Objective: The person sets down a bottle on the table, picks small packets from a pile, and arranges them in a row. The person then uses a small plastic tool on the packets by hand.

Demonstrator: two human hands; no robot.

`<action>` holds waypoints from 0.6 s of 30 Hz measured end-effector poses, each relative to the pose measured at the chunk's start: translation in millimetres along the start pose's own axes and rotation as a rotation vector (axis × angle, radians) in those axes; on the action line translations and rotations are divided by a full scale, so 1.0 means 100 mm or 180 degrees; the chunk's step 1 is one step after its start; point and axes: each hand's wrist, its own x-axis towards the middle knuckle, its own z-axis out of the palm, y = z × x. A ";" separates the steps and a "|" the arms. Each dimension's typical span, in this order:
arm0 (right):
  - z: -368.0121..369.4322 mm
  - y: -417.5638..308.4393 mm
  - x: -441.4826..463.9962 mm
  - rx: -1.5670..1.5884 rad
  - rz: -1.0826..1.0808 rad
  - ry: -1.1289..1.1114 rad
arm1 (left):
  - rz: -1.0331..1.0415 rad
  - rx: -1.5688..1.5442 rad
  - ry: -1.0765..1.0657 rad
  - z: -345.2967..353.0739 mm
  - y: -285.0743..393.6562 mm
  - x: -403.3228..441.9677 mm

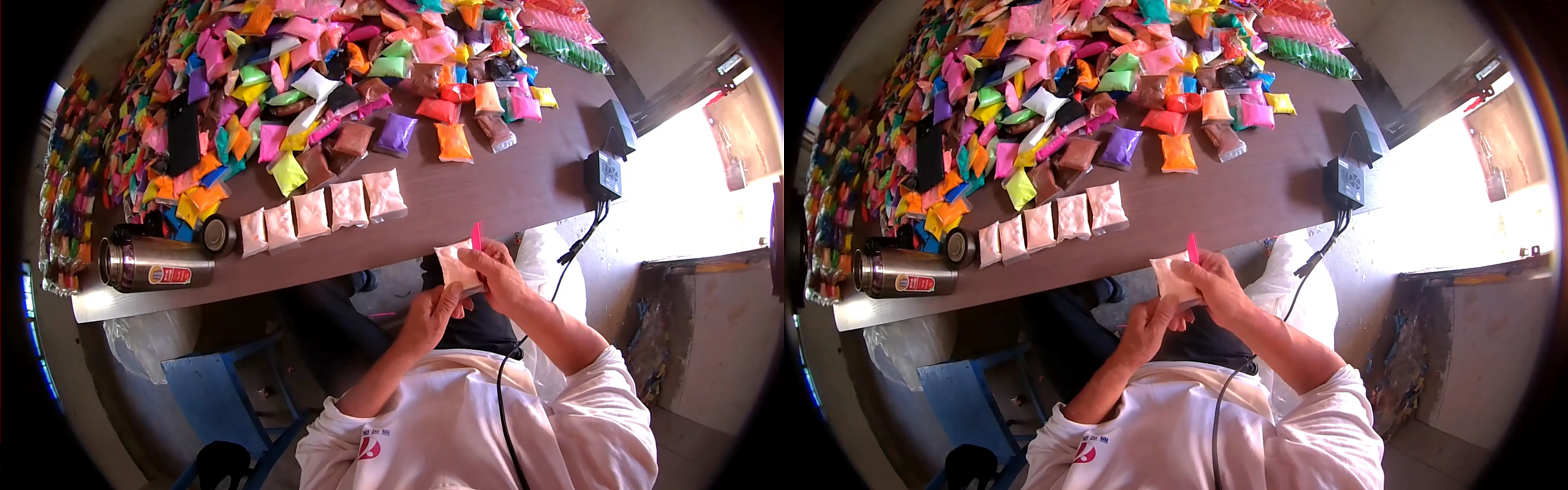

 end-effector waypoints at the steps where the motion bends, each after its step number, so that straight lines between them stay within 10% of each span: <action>1: 0.00 0.01 0.00 0.0000 0.0002 0.0001 | -0.0063 -0.0059 0.0061 0.00 0.00 0.00; 18: -0.03 0.02 -0.09 -0.0390 0.0002 -0.0592 | 0.0072 -0.0007 -0.0012 0.00 -0.02 -0.04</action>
